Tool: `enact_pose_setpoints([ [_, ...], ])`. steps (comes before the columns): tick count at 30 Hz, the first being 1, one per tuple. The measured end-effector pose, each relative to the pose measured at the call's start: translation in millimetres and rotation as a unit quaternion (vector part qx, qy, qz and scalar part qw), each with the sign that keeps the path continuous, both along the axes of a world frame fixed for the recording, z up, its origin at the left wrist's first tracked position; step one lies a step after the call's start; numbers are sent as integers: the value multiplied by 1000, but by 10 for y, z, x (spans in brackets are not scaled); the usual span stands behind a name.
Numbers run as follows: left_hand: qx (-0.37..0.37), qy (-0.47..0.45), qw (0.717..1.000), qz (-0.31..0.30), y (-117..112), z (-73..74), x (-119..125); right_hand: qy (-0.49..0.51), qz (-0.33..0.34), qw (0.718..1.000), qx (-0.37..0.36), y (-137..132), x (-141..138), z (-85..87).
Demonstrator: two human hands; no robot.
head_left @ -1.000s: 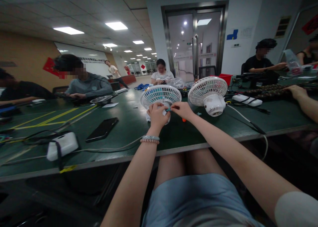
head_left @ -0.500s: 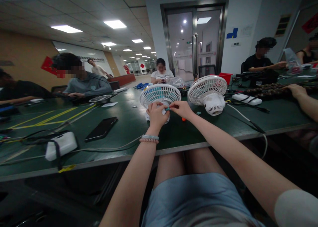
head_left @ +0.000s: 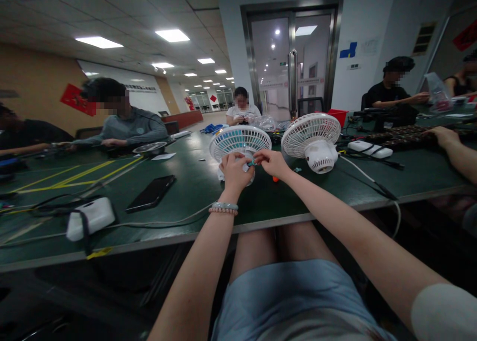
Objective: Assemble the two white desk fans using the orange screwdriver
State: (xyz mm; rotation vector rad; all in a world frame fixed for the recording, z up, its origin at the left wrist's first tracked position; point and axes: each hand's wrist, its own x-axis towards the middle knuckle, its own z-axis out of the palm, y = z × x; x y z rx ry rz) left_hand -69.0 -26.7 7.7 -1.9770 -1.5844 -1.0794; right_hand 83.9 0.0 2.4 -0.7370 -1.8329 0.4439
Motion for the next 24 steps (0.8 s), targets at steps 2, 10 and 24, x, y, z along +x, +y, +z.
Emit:
enact_pose_setpoints([
  [2, 3, -1, 1000, -1, 1, 1, 3, -19, -21, 1000, 2, 18, 35, 28],
  [10, 1, 0, 1000, 0, -3, 6, 2, -199, -252, 937, -138, 208, 252, -54],
  [24, 0, -6, 1000, 4, -14, 20, 16, -345, -184, 900, -195, 363, 273, -44],
])
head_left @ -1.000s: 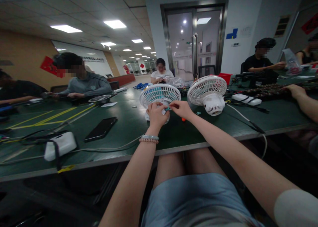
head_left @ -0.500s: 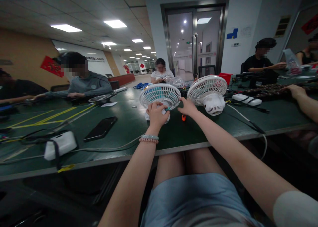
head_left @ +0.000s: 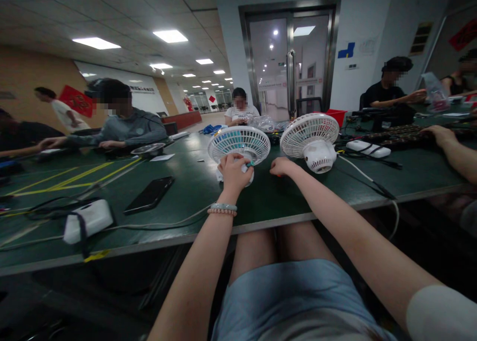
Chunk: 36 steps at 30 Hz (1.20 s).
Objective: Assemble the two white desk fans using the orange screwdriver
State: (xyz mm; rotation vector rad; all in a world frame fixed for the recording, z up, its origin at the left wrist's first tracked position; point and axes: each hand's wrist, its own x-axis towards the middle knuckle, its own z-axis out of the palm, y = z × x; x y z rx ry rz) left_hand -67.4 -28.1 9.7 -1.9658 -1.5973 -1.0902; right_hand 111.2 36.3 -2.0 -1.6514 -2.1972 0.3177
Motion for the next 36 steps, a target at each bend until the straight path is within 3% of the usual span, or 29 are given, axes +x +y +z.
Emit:
enact_pose_setpoints([
  [6, 1, -4, 1000, -9, 3, -1, -9, 83, -75, 985, 131, 42, 95, 20],
  [11, 2, -7, 1000, -11, -2, -1, -6, 257, -159, 918, 255, -111, 145, 158],
  [17, 0, -4, 1000, -10, 6, -3, -17, 350, -219, 856, 310, -215, 183, 284],
  [20, 7, -4, 1000, -13, 18, -10, -26, 398, -211, 832, 323, -203, 159, 271],
  [26, 6, -5, 1000, -10, 26, -13, -24, 483, -116, 770, 400, -180, 72, 204],
  [36, 18, -9, 1000, -19, 62, -36, -36, 493, -91, 754, 425, -171, 66, 188],
])
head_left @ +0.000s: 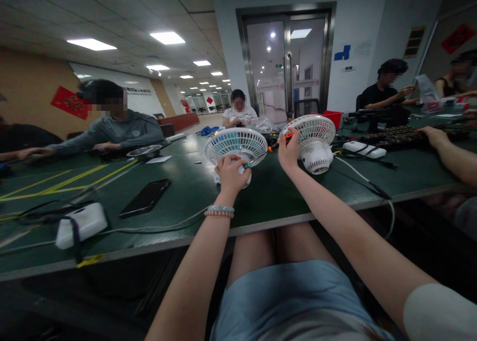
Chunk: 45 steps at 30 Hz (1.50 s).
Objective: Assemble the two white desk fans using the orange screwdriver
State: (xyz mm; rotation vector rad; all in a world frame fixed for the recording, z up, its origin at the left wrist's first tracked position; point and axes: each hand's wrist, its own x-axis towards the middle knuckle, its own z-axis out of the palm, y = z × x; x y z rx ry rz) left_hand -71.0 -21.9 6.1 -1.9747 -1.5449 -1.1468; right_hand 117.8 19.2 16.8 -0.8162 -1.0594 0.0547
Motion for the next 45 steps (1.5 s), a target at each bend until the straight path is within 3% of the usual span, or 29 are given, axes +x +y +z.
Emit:
enact_pose_setpoints([
  [32, -15, 2, 1000, 9, -37, 21, 11, -5, 4, 1000, 8, -49, -3, 10],
  [45, -1, 72, 996, -48, -23, 18, -38, 0, 55, 998, 12, -110, -10, 42],
])
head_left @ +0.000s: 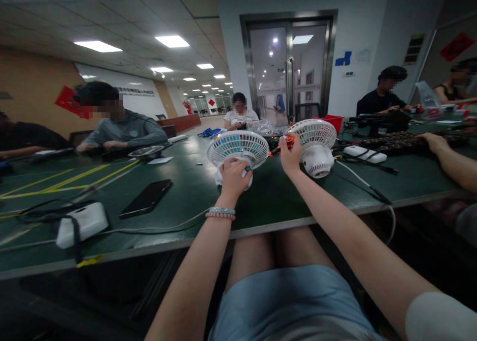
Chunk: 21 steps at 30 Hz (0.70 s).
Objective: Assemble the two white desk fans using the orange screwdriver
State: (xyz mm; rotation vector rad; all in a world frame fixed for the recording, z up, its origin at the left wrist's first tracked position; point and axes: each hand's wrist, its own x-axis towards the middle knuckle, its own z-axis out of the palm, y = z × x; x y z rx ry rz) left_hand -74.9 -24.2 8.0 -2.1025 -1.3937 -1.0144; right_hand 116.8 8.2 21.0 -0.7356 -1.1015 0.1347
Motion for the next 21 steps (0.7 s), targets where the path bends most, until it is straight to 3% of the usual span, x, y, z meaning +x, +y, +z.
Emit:
enact_pose_setpoints([
  [12, -16, 64, 996, -59, 15, 40, 8, -7, 92, 996, 12, 17, -24, -83],
  [21, -14, 51, 996, -72, 61, 34, 1, -68, -39, 997, 25, 42, 77, -2],
])
